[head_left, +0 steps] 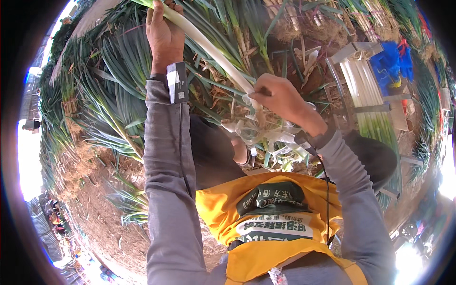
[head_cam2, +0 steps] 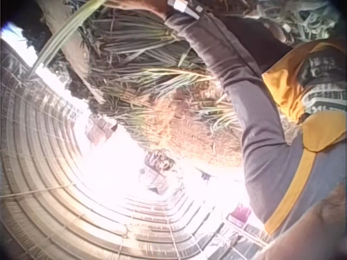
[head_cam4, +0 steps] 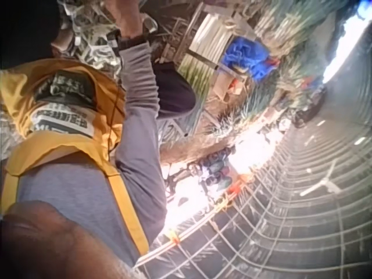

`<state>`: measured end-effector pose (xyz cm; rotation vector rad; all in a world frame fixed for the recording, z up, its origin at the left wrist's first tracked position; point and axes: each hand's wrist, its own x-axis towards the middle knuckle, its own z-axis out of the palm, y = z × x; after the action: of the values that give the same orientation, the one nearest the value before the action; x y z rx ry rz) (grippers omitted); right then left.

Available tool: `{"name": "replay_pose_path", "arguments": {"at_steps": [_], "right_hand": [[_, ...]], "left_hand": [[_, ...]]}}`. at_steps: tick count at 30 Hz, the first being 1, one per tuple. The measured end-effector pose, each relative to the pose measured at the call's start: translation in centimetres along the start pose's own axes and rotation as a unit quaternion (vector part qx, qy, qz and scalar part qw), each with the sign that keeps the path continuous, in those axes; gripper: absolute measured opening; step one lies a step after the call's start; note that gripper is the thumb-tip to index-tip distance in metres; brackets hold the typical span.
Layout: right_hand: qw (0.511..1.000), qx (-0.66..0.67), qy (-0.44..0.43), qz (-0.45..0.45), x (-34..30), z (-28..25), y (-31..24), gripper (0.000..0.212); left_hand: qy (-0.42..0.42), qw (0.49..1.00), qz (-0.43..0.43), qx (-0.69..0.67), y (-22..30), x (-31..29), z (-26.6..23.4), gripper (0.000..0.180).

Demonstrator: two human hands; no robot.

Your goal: Cleaning and trimming leeks by removing outer layers and roots.

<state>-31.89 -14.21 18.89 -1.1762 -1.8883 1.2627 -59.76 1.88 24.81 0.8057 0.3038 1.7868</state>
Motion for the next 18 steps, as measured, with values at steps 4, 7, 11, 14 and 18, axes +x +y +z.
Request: {"name": "replay_pose_path", "arguments": {"at_steps": [4, 7, 11, 14, 18], "right_hand": [[0.932, -0.281, -0.063, -0.22, -2.9, 2.5, -1.0, 0.018], [0.933, -0.247, -0.142, -0.217, -6.1, 4.7, 1.8, 0.017], [0.873, -0.428, -0.231, -0.038, -6.6, 3.9, 5.8, 0.025], [0.959, -0.27, -0.02, -0.078, -4.8, 3.4, 1.8, 0.035], [0.965, 0.233, 0.122, 0.013, 0.2, 0.9, -0.9, 0.042]], "left_hand": [[0.066, 0.992, 0.042, 0.101, 0.7, -0.3, 0.4, 0.017], [0.07, 0.985, 0.088, 0.128, 0.9, 0.1, -0.2, 0.015], [0.093, 0.986, 0.109, 0.085, 0.2, 0.5, 1.4, 0.016], [0.146, 0.984, 0.083, 0.058, 0.8, -0.8, 1.1, 0.014], [0.069, 0.997, 0.008, -0.039, -2.1, -2.6, 3.2, 0.023]]}}
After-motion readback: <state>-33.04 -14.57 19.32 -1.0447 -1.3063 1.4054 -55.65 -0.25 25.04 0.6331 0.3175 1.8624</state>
